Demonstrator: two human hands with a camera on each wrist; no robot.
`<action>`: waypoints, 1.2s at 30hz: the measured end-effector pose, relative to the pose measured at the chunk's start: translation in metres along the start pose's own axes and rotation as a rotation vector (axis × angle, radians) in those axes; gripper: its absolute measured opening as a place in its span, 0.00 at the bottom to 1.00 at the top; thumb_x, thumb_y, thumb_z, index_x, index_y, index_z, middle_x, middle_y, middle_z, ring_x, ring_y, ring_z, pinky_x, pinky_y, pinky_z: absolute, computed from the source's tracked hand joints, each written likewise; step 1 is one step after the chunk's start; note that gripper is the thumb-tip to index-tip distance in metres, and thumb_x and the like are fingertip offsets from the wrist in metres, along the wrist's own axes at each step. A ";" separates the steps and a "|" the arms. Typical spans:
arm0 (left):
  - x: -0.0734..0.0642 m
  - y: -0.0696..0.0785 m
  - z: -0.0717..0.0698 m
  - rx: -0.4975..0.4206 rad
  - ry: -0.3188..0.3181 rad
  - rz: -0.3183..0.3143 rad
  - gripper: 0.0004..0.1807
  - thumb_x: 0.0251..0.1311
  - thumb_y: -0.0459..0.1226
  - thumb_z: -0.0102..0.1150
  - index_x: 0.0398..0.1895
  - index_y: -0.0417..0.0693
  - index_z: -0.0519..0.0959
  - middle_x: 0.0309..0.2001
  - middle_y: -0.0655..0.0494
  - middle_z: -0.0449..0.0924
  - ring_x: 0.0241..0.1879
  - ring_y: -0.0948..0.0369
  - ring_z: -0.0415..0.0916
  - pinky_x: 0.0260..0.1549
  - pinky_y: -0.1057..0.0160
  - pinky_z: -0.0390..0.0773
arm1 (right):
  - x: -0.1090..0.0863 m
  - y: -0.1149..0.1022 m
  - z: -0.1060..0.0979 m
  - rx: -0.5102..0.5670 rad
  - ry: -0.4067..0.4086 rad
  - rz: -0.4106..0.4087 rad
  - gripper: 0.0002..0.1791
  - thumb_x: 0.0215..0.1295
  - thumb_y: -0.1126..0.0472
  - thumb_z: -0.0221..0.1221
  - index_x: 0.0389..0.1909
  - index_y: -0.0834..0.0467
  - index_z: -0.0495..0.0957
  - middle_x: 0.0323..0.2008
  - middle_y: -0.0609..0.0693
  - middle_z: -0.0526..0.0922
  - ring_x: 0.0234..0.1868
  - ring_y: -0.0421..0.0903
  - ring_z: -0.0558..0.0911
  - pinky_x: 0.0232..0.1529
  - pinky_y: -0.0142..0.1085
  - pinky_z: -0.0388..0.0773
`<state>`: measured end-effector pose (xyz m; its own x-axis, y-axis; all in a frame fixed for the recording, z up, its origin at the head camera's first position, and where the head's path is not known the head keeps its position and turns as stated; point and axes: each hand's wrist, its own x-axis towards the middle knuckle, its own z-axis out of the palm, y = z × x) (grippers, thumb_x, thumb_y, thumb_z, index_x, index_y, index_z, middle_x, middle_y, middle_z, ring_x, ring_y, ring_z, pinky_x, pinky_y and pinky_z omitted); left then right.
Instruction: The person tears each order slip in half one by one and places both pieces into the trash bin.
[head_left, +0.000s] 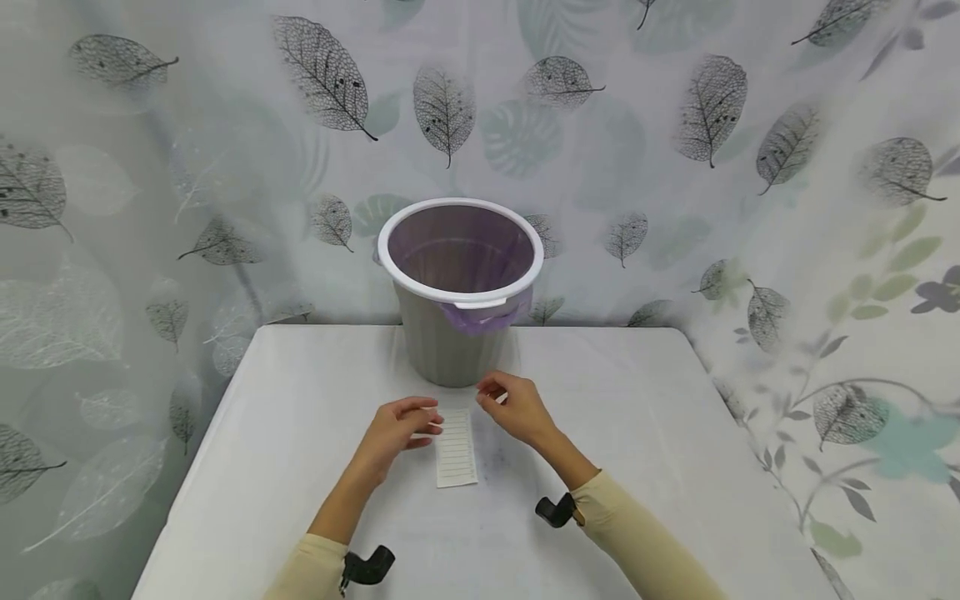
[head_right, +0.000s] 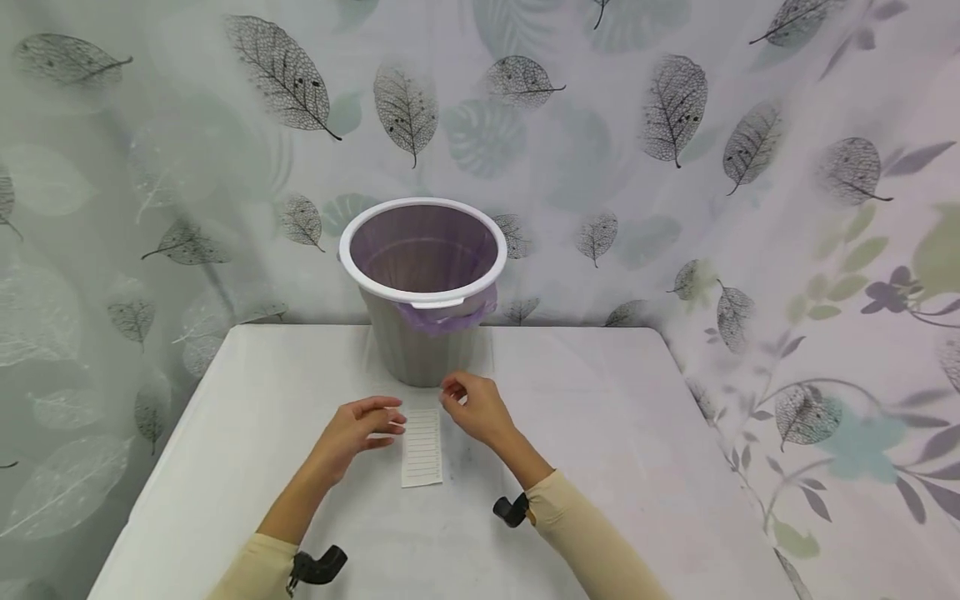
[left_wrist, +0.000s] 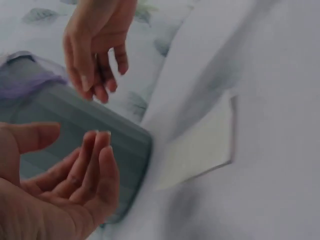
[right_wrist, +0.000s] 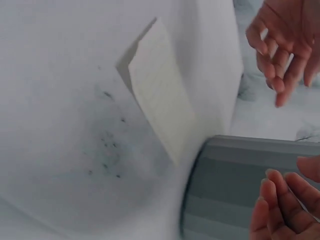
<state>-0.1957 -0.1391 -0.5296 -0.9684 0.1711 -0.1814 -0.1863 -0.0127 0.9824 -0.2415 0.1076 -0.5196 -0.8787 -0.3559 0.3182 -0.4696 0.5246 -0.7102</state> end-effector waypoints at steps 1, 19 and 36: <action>-0.002 -0.008 0.003 -0.009 0.020 -0.028 0.19 0.74 0.37 0.60 0.61 0.33 0.79 0.47 0.39 0.85 0.46 0.49 0.85 0.45 0.54 0.85 | 0.001 0.005 0.005 0.008 -0.027 0.003 0.05 0.67 0.68 0.67 0.42 0.59 0.85 0.35 0.46 0.87 0.37 0.44 0.85 0.39 0.46 0.84; -0.026 -0.065 0.019 -0.270 0.060 -0.277 0.28 0.73 0.38 0.57 0.64 0.22 0.67 0.50 0.34 0.80 0.45 0.47 0.86 0.41 0.50 0.86 | 0.033 0.040 0.056 -0.340 -0.422 0.140 0.24 0.49 0.57 0.81 0.42 0.62 0.81 0.37 0.50 0.81 0.40 0.49 0.78 0.47 0.43 0.77; -0.022 -0.064 0.012 -0.279 0.101 -0.287 0.28 0.74 0.39 0.57 0.65 0.23 0.67 0.49 0.35 0.81 0.44 0.50 0.86 0.42 0.52 0.86 | 0.038 0.045 0.060 -0.219 -0.470 0.220 0.14 0.51 0.67 0.78 0.28 0.57 0.79 0.26 0.44 0.75 0.30 0.42 0.72 0.34 0.36 0.72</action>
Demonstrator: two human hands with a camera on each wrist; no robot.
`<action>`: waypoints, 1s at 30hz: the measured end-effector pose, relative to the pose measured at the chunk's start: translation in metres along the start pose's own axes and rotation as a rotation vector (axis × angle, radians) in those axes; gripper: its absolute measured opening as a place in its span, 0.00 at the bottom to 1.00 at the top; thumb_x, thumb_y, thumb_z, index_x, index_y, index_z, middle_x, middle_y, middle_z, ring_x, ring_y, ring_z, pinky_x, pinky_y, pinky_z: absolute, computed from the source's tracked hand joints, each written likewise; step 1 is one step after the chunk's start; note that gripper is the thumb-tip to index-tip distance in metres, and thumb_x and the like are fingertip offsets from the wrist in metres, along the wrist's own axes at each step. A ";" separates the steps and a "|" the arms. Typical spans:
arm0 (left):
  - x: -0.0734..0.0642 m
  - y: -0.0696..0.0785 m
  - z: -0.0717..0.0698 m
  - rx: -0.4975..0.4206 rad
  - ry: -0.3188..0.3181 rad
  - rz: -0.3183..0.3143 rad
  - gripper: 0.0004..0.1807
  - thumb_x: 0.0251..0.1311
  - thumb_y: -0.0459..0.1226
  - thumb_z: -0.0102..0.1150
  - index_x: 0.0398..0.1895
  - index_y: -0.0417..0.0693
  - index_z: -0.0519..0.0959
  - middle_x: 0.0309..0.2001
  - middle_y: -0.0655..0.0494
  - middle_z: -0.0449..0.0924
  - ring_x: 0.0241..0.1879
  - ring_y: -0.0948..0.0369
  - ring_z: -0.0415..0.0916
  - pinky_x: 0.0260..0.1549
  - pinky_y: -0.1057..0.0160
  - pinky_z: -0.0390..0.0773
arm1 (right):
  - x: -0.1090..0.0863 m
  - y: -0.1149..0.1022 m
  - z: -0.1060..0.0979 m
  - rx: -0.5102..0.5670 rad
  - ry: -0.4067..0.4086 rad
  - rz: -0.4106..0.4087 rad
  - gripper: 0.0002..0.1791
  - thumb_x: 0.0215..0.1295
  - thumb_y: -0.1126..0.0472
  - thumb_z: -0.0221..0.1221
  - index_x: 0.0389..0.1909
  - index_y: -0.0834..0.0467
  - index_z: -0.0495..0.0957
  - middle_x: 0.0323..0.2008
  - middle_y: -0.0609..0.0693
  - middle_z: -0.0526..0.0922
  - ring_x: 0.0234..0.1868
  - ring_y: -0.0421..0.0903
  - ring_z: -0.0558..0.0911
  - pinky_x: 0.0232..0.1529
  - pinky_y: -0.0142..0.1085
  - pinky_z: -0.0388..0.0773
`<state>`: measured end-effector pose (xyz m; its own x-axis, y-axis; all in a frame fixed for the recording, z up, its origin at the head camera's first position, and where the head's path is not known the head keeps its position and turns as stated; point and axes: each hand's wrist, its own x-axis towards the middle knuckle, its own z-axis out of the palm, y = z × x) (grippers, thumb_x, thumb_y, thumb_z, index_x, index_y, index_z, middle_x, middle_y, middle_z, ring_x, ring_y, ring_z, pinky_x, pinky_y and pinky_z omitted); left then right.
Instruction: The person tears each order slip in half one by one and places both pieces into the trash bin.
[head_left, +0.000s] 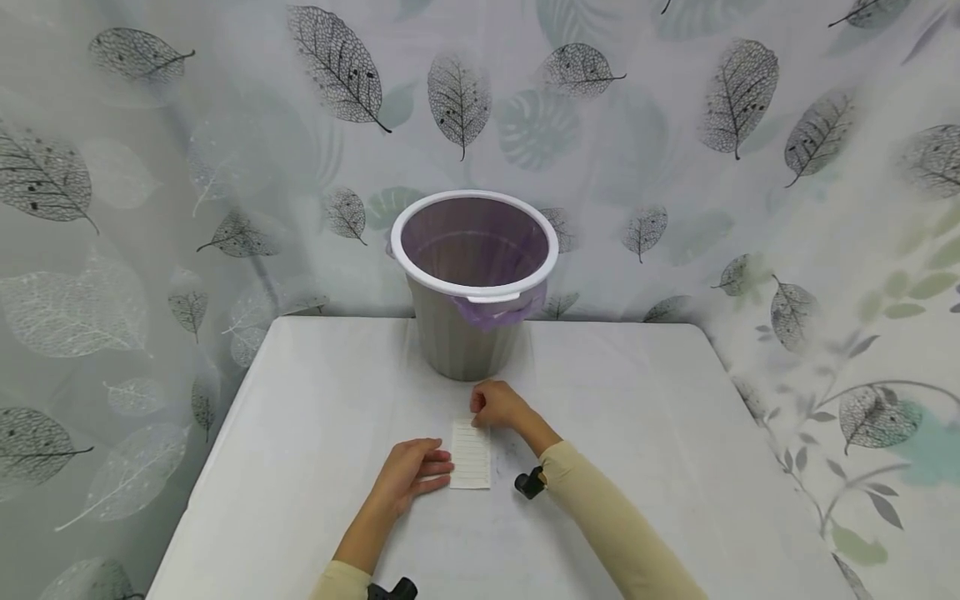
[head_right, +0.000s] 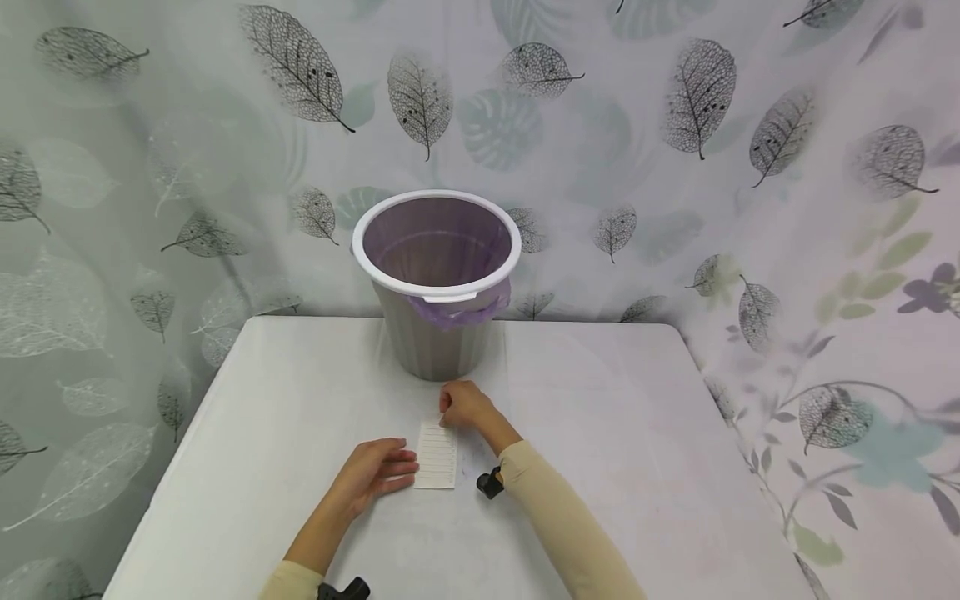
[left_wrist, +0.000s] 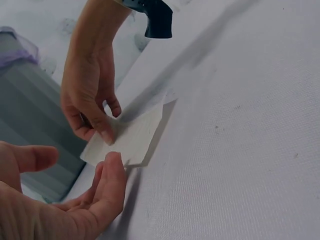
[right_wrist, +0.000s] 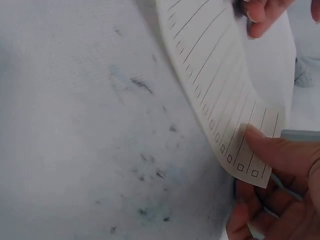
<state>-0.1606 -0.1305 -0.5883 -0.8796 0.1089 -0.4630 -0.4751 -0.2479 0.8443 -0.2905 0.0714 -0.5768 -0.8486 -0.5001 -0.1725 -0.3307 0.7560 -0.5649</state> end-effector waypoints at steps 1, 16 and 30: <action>0.001 0.000 0.000 0.004 0.003 0.003 0.28 0.74 0.39 0.57 0.64 0.23 0.67 0.49 0.35 0.81 0.43 0.51 0.86 0.43 0.53 0.86 | 0.000 0.002 -0.002 0.023 -0.004 -0.010 0.13 0.52 0.68 0.77 0.29 0.58 0.80 0.25 0.44 0.75 0.30 0.41 0.73 0.34 0.35 0.72; 0.009 0.004 0.006 -0.017 0.073 0.052 0.22 0.71 0.33 0.57 0.59 0.21 0.72 0.40 0.42 0.81 0.34 0.59 0.82 0.41 0.62 0.85 | -0.009 0.024 -0.028 0.456 -0.064 -0.006 0.07 0.63 0.69 0.70 0.40 0.66 0.85 0.27 0.47 0.83 0.27 0.39 0.76 0.27 0.31 0.73; 0.011 0.027 0.021 0.207 0.067 0.227 0.20 0.70 0.40 0.66 0.54 0.30 0.83 0.44 0.47 0.86 0.39 0.58 0.81 0.37 0.61 0.79 | -0.032 0.007 -0.048 0.750 0.139 0.155 0.12 0.62 0.67 0.70 0.45 0.67 0.85 0.33 0.52 0.87 0.33 0.44 0.82 0.37 0.37 0.79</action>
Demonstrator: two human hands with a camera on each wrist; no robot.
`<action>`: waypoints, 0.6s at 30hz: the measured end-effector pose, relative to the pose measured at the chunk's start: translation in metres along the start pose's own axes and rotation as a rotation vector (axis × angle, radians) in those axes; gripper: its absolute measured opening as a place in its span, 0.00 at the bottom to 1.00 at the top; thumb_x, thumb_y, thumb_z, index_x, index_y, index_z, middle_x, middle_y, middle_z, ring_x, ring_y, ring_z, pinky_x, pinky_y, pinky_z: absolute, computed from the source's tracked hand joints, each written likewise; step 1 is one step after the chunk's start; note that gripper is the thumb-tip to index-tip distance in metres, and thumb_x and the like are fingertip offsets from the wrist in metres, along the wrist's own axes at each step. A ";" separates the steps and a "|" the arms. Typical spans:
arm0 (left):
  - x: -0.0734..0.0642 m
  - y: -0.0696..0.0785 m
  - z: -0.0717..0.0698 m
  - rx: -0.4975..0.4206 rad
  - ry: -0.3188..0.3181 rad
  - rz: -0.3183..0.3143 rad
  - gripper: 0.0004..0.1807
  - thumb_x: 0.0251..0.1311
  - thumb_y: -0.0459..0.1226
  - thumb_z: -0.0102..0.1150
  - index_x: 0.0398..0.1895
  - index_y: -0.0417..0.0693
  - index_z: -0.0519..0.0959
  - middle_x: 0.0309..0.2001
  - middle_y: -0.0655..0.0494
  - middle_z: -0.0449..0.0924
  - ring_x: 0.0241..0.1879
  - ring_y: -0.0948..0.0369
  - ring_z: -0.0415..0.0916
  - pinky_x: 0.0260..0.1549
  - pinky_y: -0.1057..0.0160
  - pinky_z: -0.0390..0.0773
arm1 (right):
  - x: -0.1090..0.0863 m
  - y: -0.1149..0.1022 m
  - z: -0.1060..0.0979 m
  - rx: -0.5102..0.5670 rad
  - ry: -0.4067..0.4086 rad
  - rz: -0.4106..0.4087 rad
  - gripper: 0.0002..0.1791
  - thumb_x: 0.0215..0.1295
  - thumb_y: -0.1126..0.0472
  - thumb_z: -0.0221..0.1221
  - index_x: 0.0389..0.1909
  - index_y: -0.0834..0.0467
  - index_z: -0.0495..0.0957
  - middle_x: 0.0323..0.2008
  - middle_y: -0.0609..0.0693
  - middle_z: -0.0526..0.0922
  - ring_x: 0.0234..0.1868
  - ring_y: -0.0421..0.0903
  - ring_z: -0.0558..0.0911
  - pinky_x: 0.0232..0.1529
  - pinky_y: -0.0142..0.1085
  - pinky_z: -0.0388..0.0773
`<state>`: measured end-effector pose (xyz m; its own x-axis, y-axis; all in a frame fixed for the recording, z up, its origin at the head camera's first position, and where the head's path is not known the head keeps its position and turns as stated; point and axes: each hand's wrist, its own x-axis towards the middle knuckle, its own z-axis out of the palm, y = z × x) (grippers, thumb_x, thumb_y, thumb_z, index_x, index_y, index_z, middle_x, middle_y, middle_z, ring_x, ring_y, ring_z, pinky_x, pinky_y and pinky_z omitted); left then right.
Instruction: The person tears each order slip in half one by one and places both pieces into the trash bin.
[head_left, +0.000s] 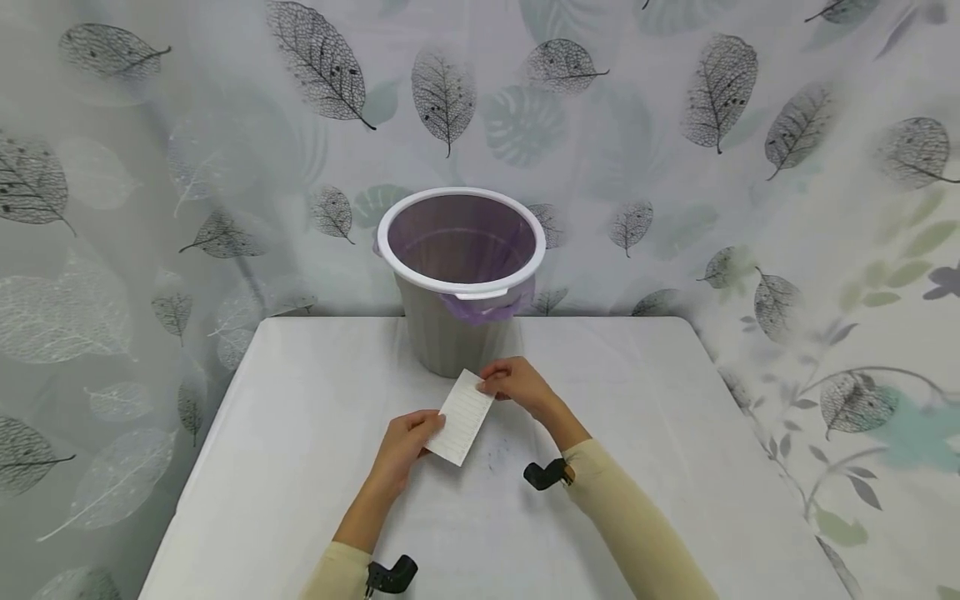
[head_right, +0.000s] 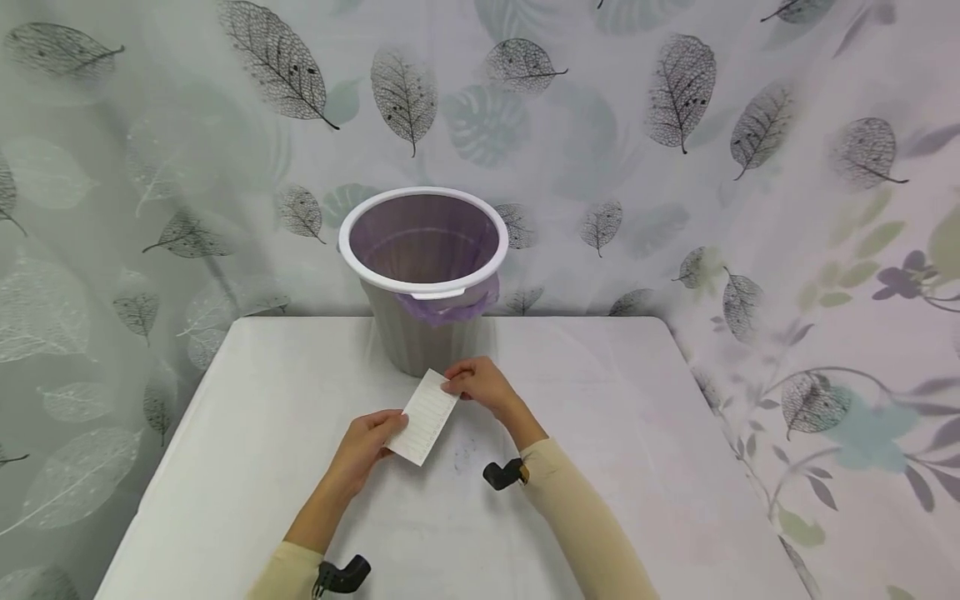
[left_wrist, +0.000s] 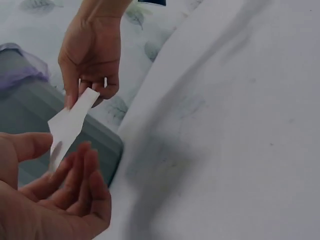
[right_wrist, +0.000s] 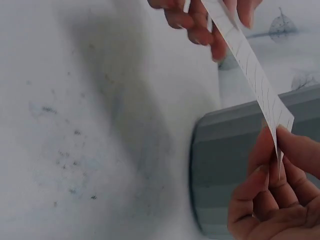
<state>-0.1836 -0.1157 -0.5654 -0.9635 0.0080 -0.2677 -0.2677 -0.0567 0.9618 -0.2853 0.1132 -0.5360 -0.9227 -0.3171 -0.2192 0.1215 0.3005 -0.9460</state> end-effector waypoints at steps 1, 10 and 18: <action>0.001 0.003 0.001 -0.001 0.005 0.018 0.19 0.70 0.39 0.67 0.53 0.30 0.83 0.44 0.47 0.86 0.39 0.58 0.81 0.36 0.62 0.80 | -0.002 -0.002 0.001 0.015 0.016 -0.004 0.11 0.62 0.67 0.70 0.44 0.66 0.85 0.33 0.52 0.88 0.33 0.45 0.82 0.37 0.38 0.80; 0.007 0.042 -0.004 0.152 0.016 0.160 0.09 0.68 0.34 0.68 0.45 0.35 0.87 0.37 0.49 0.86 0.35 0.58 0.81 0.32 0.66 0.79 | -0.025 -0.022 -0.002 0.020 0.065 -0.086 0.12 0.65 0.65 0.69 0.46 0.65 0.84 0.36 0.53 0.88 0.35 0.46 0.84 0.41 0.44 0.82; 0.006 0.090 -0.008 0.395 -0.191 0.329 0.06 0.69 0.34 0.66 0.42 0.41 0.89 0.39 0.52 0.87 0.36 0.56 0.82 0.35 0.58 0.80 | -0.040 -0.049 -0.013 -0.082 -0.019 -0.242 0.15 0.69 0.63 0.68 0.52 0.66 0.84 0.38 0.52 0.88 0.35 0.45 0.82 0.37 0.35 0.78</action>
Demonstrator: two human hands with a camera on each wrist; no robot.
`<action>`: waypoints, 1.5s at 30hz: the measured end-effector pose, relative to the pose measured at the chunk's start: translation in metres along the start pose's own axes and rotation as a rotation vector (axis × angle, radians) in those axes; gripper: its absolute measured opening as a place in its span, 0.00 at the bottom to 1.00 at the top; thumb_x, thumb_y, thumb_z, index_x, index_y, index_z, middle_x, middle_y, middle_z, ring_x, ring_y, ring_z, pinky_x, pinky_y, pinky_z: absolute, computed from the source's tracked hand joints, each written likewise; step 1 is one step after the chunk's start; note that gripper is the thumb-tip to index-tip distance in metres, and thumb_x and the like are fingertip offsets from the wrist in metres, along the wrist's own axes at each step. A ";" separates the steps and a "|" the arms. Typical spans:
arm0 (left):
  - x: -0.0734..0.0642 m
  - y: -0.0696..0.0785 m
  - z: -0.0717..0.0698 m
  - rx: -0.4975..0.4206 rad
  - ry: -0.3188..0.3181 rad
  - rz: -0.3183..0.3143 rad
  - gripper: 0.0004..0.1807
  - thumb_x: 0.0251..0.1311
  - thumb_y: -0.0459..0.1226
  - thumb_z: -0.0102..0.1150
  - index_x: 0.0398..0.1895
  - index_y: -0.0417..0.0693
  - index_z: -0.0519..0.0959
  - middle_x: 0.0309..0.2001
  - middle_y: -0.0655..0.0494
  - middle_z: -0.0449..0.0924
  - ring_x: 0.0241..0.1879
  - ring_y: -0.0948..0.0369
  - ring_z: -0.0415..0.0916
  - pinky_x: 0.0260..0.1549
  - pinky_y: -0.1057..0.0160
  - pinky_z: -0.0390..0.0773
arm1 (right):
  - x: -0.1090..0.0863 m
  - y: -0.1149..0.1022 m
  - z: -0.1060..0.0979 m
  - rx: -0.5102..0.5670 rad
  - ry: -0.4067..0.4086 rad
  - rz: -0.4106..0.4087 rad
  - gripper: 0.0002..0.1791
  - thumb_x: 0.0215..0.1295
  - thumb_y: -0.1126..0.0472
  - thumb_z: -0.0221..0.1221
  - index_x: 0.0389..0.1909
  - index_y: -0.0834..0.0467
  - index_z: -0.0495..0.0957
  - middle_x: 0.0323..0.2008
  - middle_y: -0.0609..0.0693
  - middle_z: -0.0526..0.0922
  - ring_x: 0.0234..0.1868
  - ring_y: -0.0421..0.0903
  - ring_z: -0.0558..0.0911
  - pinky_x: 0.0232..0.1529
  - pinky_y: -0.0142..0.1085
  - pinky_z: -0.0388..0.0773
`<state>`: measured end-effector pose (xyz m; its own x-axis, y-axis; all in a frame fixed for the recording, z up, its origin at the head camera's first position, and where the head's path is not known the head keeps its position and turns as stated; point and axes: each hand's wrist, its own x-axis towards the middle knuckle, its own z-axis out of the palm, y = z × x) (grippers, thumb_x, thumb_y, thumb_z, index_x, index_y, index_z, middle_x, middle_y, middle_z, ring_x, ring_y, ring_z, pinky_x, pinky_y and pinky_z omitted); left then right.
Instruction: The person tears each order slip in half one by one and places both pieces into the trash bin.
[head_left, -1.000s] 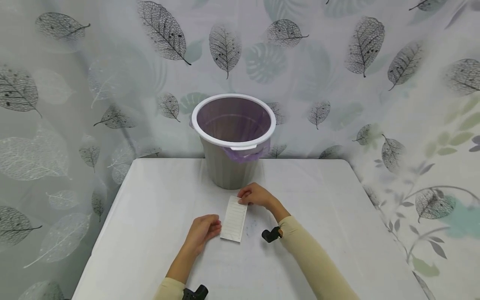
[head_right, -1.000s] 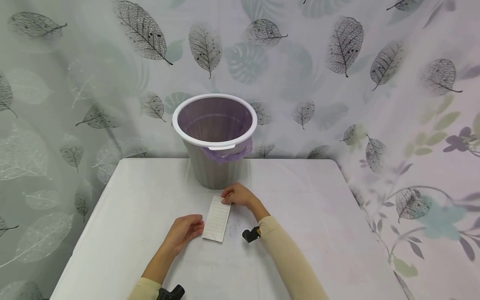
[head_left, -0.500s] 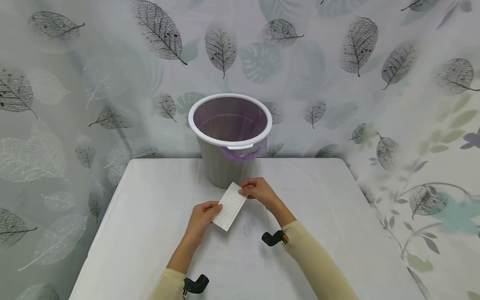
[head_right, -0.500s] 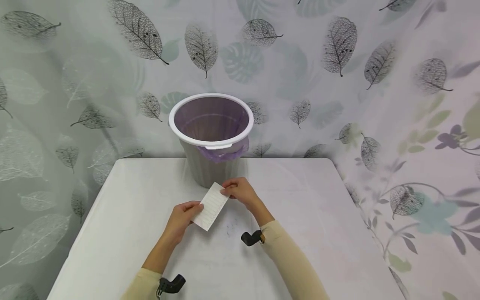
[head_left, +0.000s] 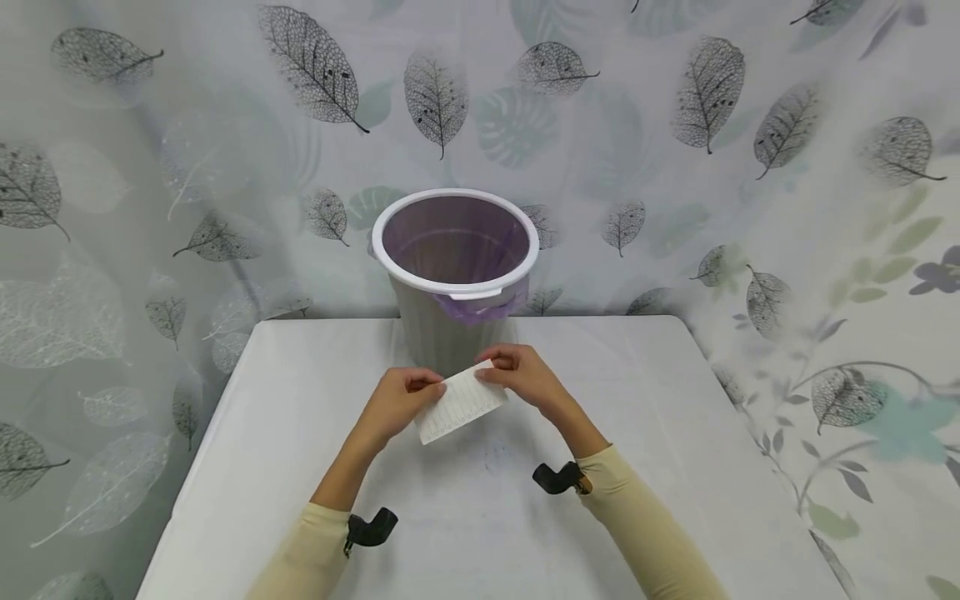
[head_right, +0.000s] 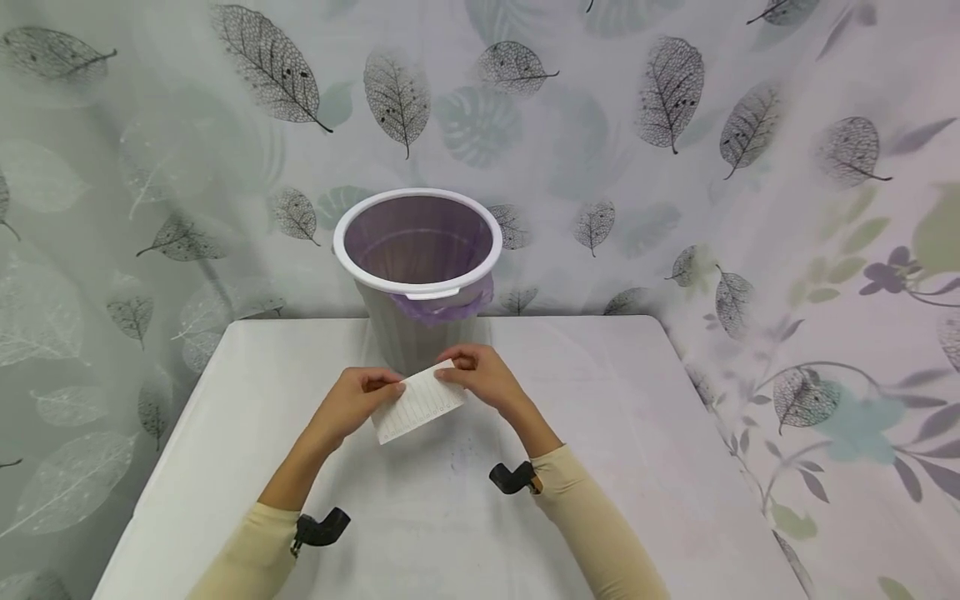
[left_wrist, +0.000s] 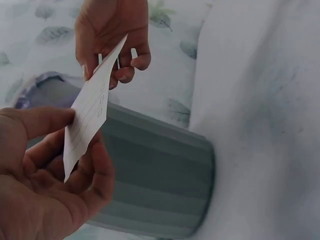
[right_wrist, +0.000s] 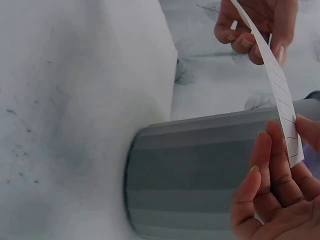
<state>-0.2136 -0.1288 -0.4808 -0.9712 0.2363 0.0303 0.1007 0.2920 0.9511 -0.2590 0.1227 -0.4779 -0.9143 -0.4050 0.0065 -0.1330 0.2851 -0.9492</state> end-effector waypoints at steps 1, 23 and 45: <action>0.001 0.005 -0.002 0.021 -0.025 0.014 0.06 0.69 0.35 0.66 0.42 0.41 0.89 0.38 0.53 0.87 0.36 0.56 0.82 0.35 0.58 0.81 | 0.000 -0.003 -0.001 -0.012 -0.016 -0.033 0.14 0.69 0.63 0.68 0.51 0.66 0.84 0.39 0.53 0.88 0.35 0.45 0.82 0.38 0.34 0.78; 0.013 0.051 -0.012 0.251 -0.113 0.250 0.05 0.69 0.35 0.66 0.38 0.47 0.90 0.38 0.60 0.87 0.40 0.60 0.82 0.44 0.52 0.81 | -0.004 -0.051 0.004 -0.266 -0.041 -0.306 0.04 0.70 0.65 0.67 0.39 0.58 0.90 0.36 0.43 0.89 0.41 0.42 0.86 0.46 0.42 0.82; 0.013 0.050 -0.006 0.301 0.075 0.541 0.05 0.65 0.33 0.70 0.40 0.42 0.92 0.38 0.56 0.90 0.41 0.58 0.87 0.43 0.54 0.84 | -0.009 -0.058 0.009 -0.117 0.044 -0.288 0.06 0.72 0.63 0.66 0.39 0.62 0.89 0.37 0.50 0.89 0.36 0.46 0.84 0.34 0.34 0.79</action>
<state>-0.2223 -0.1173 -0.4313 -0.7767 0.3616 0.5157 0.6289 0.3997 0.6669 -0.2395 0.1017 -0.4256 -0.8477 -0.4468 0.2861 -0.4302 0.2632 -0.8635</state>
